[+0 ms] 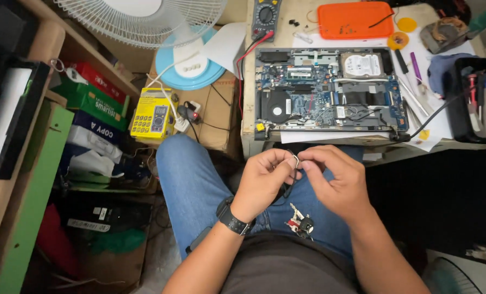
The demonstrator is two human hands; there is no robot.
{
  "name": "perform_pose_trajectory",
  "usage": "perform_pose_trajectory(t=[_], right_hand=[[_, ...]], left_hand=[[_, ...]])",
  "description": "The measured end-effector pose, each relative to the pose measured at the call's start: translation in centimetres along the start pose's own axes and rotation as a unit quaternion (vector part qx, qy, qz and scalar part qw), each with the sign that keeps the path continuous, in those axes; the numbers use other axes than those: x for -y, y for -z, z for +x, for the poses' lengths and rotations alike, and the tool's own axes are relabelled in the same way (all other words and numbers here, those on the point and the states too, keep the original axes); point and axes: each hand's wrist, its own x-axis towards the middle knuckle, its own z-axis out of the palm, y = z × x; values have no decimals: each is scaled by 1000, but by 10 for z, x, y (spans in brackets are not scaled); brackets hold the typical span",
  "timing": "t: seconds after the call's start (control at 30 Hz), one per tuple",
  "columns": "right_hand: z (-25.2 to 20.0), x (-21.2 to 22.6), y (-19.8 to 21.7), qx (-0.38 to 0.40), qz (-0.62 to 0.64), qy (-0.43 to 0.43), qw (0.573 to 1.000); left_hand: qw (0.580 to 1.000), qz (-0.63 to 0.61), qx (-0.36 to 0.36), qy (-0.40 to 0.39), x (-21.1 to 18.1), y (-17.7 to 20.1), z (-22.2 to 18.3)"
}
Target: Preparing a thin wire for connection during an electronics repair, using a small tool to strip or adjust the wire end.
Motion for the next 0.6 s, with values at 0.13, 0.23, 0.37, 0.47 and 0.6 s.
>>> perform_pose_trajectory(t=[0.13, 0.23, 0.37, 0.47, 0.6], right_hand=[[7, 11, 1, 28, -6, 13, 1000], [6, 9, 0, 26, -3, 9, 1000], [-4, -8, -2, 15, -60, 1, 998], [0, -5, -3, 31, -144, 21, 989], [-3, -19, -2, 60, -142, -28, 988]], left_hand=[[999, 45, 1, -19, -4, 1, -3], [997, 77, 2, -31, -1, -1, -4], [984, 159, 0, -75, 6, -1, -3], [972, 204, 0, -115, -10, -6, -7], [970, 208, 29, -126, -5, -4, -2]])
